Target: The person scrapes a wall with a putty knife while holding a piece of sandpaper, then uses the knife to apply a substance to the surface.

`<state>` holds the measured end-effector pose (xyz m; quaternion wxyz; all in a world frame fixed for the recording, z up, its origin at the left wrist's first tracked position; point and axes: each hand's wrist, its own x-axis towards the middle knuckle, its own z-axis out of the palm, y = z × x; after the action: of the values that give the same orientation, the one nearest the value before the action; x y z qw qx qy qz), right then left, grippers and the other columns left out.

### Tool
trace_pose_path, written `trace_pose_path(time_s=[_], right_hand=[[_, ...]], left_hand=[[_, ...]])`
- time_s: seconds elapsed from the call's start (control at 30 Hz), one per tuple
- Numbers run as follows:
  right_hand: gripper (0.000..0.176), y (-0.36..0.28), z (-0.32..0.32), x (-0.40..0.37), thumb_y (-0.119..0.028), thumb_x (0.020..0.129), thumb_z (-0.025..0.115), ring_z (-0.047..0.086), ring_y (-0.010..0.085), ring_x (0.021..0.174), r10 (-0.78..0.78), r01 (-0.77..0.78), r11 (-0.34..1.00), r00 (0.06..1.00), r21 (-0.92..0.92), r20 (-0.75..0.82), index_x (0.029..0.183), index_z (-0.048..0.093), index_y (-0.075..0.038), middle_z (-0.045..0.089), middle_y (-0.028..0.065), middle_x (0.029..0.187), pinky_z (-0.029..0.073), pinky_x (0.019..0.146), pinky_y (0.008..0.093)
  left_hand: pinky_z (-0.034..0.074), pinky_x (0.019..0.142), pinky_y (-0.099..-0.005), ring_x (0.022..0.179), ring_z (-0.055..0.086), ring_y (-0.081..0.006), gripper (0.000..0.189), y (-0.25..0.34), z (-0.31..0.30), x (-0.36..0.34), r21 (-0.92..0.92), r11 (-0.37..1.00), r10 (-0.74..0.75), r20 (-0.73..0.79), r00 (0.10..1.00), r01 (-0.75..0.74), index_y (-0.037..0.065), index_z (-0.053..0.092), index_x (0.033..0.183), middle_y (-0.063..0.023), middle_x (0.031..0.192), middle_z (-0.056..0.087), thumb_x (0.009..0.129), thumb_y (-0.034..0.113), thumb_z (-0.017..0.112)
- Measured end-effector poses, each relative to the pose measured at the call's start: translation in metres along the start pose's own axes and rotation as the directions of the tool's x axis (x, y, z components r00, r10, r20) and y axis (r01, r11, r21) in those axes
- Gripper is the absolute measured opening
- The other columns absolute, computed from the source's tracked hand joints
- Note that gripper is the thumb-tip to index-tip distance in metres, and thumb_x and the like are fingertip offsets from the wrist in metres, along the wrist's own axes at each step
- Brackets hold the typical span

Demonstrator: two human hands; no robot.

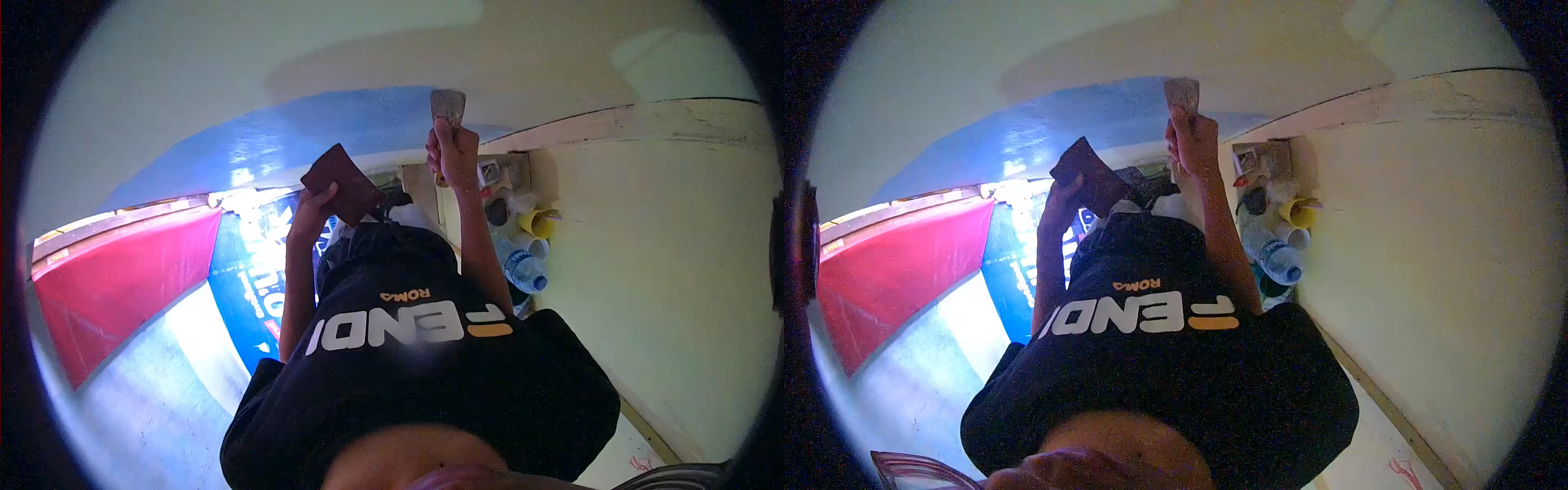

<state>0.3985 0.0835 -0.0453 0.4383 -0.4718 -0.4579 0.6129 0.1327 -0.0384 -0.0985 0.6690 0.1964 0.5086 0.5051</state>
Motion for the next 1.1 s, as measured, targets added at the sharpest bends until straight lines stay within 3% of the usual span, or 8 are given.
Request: trace_pose_path(time_s=[0.07, 0.17, 0.33, 0.43, 0.8, 1.0, 1.1], right_hand=[[0.046, 0.003, -0.002, -0.002, -0.04, 0.097, 0.056, 0.041, 0.008, 0.04, -0.019, 0.019, 1.0, 1.0, 0.016, 0.005, 0.067, 0.051, -0.005, 0.045, -0.0001, 0.052, 0.034, 0.036, 0.0253], [0.046, 0.001, -0.001, 0.002, -0.039, 0.097, 0.057, 0.041, 0.0081, 0.04, -0.04, 0.04, 0.999, 0.999, -0.006, -0.013, 0.067, 0.051, -0.005, 0.045, 0.0, 0.052, 0.034, 0.036, 0.0254], [0.045, -0.004, 0.011, 0.002, -0.038, 0.097, 0.058, 0.041, 0.0083, 0.04, -0.021, 0.021, 0.999, 1.0, 0.049, -0.014, 0.068, 0.051, -0.004, 0.045, 0.0005, 0.053, 0.034, 0.036, 0.0255], [0.044, -0.002, 0.016, 0.002, -0.038, 0.097, 0.057, 0.04, 0.0084, 0.04, -0.003, 0.004, 0.996, 1.0, 0.087, -0.004, 0.069, 0.051, -0.004, 0.045, 0.0006, 0.053, 0.033, 0.036, 0.0255], [0.041, 0.004, 0.009, 0.001, -0.037, 0.098, 0.056, 0.041, 0.0096, 0.041, -0.009, 0.003, 0.992, 0.999, 0.123, 0.046, 0.072, 0.049, -0.005, 0.044, 0.0011, 0.054, 0.034, 0.037, 0.0262], [0.042, -0.006, 0.017, -0.003, -0.038, 0.097, 0.056, 0.041, 0.0102, 0.039, 0.004, -0.004, 0.998, 1.0, 0.066, -0.002, 0.071, 0.05, -0.006, 0.044, 0.0015, 0.052, 0.036, 0.037, 0.0268], [0.043, 0.035, -0.003, -0.005, -0.039, 0.097, 0.056, 0.043, 0.0105, 0.037, 0.187, -0.184, 0.978, 0.982, -0.1, 0.021, 0.069, 0.051, -0.006, 0.044, 0.0011, 0.049, 0.037, 0.035, 0.0273]], left_hand=[[0.05, 0.09, -0.0377, 0.107, 0.06, -0.0226, 0.043, -0.01, -0.004, 0.001, -0.066, 0.998, 0.006, 0.052, 0.999, -0.002, 0.003, 0.051, 0.128, -0.0089, 0.117, 0.061, 0.09, 0.019, 0.066], [0.05, 0.089, -0.0377, 0.108, 0.06, -0.0221, 0.041, -0.002, 0.008, -0.005, -0.065, 0.997, 0.032, -0.003, 0.999, -0.032, 0.003, 0.052, 0.127, -0.0082, 0.116, 0.062, 0.09, 0.018, 0.066], [0.049, 0.091, -0.0378, 0.108, 0.06, -0.0214, 0.042, 0.006, 0.005, -0.005, -0.04, 0.998, -0.045, -0.014, 0.999, 0.044, 0.005, 0.051, 0.129, -0.0065, 0.119, 0.061, 0.091, 0.017, 0.065], [0.05, 0.088, -0.0369, 0.106, 0.06, -0.0204, 0.041, -0.004, 0.004, 0.0, -0.088, 0.996, 0.029, -0.018, 0.999, -0.03, 0.006, 0.052, 0.128, -0.0059, 0.118, 0.061, 0.091, 0.018, 0.065], [0.051, 0.086, -0.0359, 0.103, 0.062, -0.019, 0.037, -0.002, 0.002, 0.006, -0.044, 0.999, 0.015, 0.001, 1.0, -0.015, 0.006, 0.056, 0.123, -0.0056, 0.113, 0.064, 0.091, 0.02, 0.066], [0.052, 0.086, -0.0366, 0.102, 0.063, -0.0199, 0.036, 0.016, 0.01, 0.0, -0.05, 0.998, 0.023, 0.0, 1.0, -0.023, 0.005, 0.057, 0.121, -0.0074, 0.11, 0.065, 0.091, 0.02, 0.066], [0.052, 0.086, -0.0378, 0.1, 0.063, -0.0215, 0.034, 0.017, 0.013, 0.007, -0.006, 1.0, 0.028, -0.008, 1.0, -0.028, 0.004, 0.057, 0.121, -0.0084, 0.109, 0.065, 0.091, 0.019, 0.065]])
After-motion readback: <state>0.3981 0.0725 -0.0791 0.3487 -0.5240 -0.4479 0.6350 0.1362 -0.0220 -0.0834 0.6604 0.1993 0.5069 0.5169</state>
